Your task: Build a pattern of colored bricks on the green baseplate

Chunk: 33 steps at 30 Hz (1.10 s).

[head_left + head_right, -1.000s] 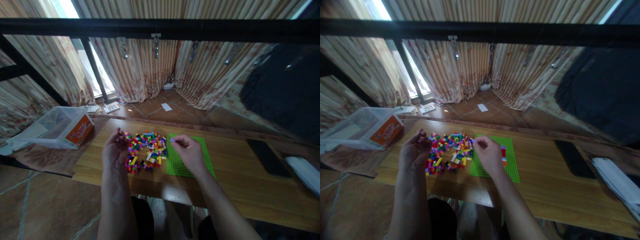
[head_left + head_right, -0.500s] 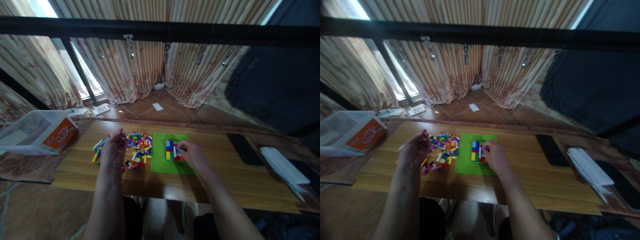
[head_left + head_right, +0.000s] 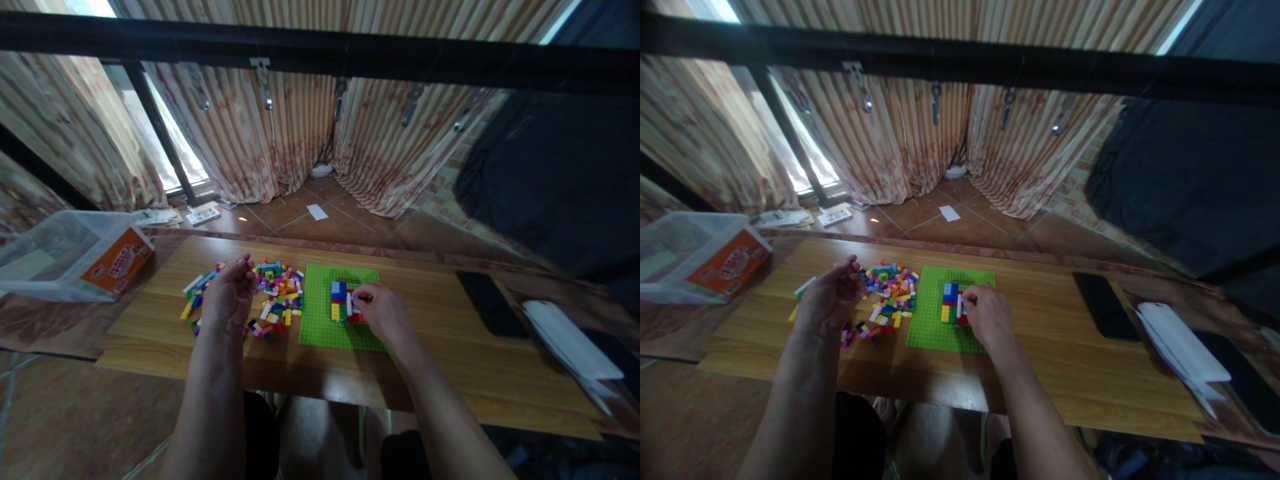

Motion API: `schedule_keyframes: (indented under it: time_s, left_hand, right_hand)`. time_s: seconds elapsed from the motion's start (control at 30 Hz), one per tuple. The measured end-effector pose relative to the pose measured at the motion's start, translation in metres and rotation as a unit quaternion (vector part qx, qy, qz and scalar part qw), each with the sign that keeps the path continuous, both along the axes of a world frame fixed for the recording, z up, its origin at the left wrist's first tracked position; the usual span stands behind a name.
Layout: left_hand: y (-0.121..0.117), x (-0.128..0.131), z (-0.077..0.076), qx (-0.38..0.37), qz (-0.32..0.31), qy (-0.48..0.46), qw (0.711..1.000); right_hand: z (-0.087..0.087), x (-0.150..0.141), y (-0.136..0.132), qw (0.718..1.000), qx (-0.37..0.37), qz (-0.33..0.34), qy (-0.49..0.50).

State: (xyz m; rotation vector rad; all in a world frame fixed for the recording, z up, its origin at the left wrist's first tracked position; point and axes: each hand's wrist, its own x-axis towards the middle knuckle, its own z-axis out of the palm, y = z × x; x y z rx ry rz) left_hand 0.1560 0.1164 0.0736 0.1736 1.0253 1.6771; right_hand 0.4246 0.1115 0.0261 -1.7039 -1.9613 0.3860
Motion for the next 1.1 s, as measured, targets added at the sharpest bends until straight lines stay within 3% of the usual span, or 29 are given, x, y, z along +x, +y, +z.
schedule_keyframes:
  time_s: [0.37,0.7,0.83,0.9,1.0,1.1]
  left_hand:
    - [-0.003,-0.001,0.004,-0.004,-0.001,0.008,1.0]
    - [-0.001,-0.003,-0.004,0.016,-0.018,0.009,1.0]
    - [-0.002,-0.004,-0.004,0.017,-0.012,0.01,1.0]
    - [-0.003,-0.005,-0.005,0.017,-0.011,0.011,1.0]
    - [-0.003,-0.005,-0.005,0.018,-0.013,0.01,1.0]
    - [-0.002,-0.006,-0.005,0.015,-0.012,0.009,1.0]
  right_hand:
    - [-0.003,0.004,0.001,0.999,-0.012,0.007,0.036]
    - [-0.002,0.003,0.0,0.999,0.011,0.011,0.028]
    - [0.002,0.007,0.003,0.998,-0.01,-0.028,0.05]
    - [0.003,0.008,0.006,0.997,0.013,-0.065,0.042]
    - [-0.004,0.006,0.009,0.993,0.057,-0.101,-0.016]
    - [-0.016,0.001,0.011,0.991,0.017,-0.117,-0.065]
